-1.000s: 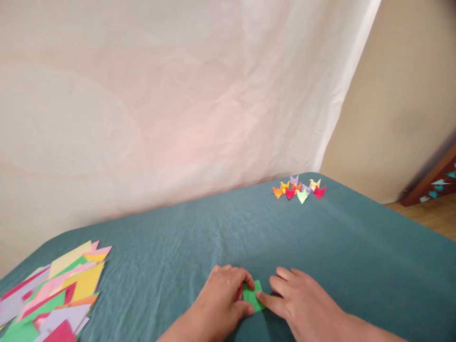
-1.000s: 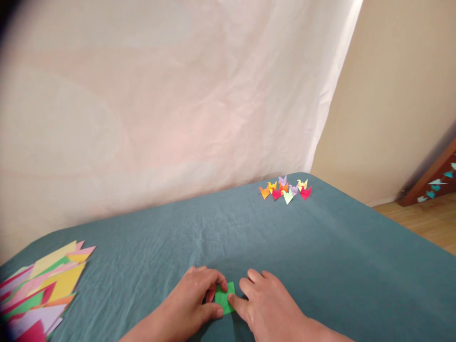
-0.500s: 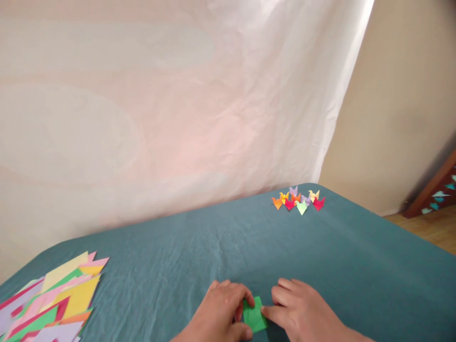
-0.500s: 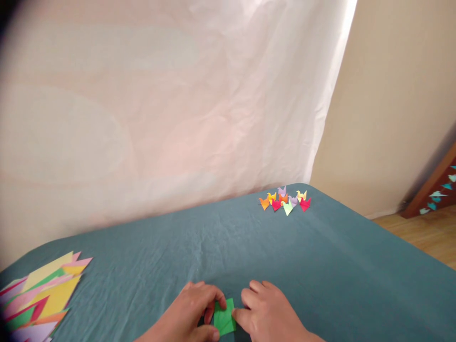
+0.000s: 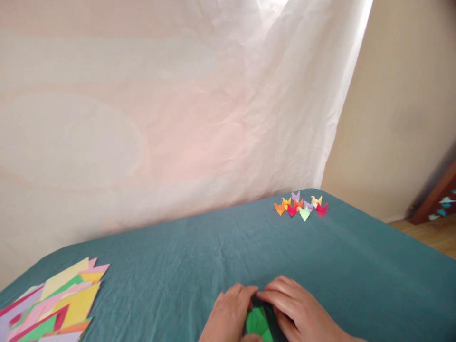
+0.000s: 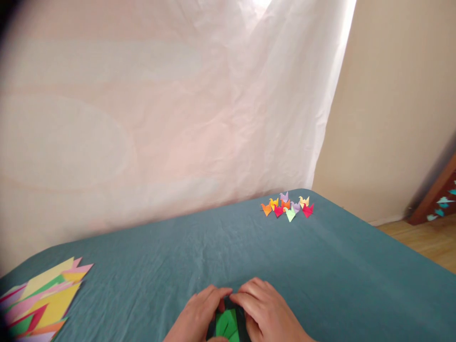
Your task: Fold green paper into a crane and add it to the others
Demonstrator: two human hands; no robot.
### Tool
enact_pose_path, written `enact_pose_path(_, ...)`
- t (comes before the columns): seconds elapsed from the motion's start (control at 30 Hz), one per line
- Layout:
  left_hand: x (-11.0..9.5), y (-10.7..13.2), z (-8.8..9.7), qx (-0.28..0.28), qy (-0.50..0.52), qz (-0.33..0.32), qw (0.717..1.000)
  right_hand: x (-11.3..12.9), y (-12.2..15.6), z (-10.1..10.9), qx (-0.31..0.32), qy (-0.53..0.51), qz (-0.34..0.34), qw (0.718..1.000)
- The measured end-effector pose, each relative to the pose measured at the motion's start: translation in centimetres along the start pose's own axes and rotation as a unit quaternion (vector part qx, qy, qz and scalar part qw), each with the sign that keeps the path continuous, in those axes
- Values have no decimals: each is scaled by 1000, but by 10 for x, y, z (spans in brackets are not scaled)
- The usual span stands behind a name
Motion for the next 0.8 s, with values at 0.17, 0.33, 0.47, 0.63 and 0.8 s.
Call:
enact_pose_path(0.17, 3, -5, 2, -6, 12, 24, 1000, -5, -1, -2, -12, -33, -9, 999)
enact_pose_path(0.33, -1, 0, 13, -31, 82, 23, 996, -3, -4, -2, -20, -55, -16, 998)
enact_pose_path(0.47, 2, -1, 10, -44, 277, 37, 959, -1, -4, -3, -13, -83, -41, 996)
enact_pose_path(0.63, 6, -4, 1, -63, 389, 14, 919, -17, -1, -10, -9, -127, -144, 981)
enact_pose_path(0.8, 11, -7, -3, -89, 407, 1, 909, -26, -2, -18, 11, -231, -194, 953)
Point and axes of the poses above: each hand's wrist, its own y-axis away from the middle knuckle, its own z-axis out of the back of the hand, x = y × z, the point moved 6 cm from there along -y, towards the middle knuckle, and after that the axes turned 1 degree about y, right-handed, at the moved point
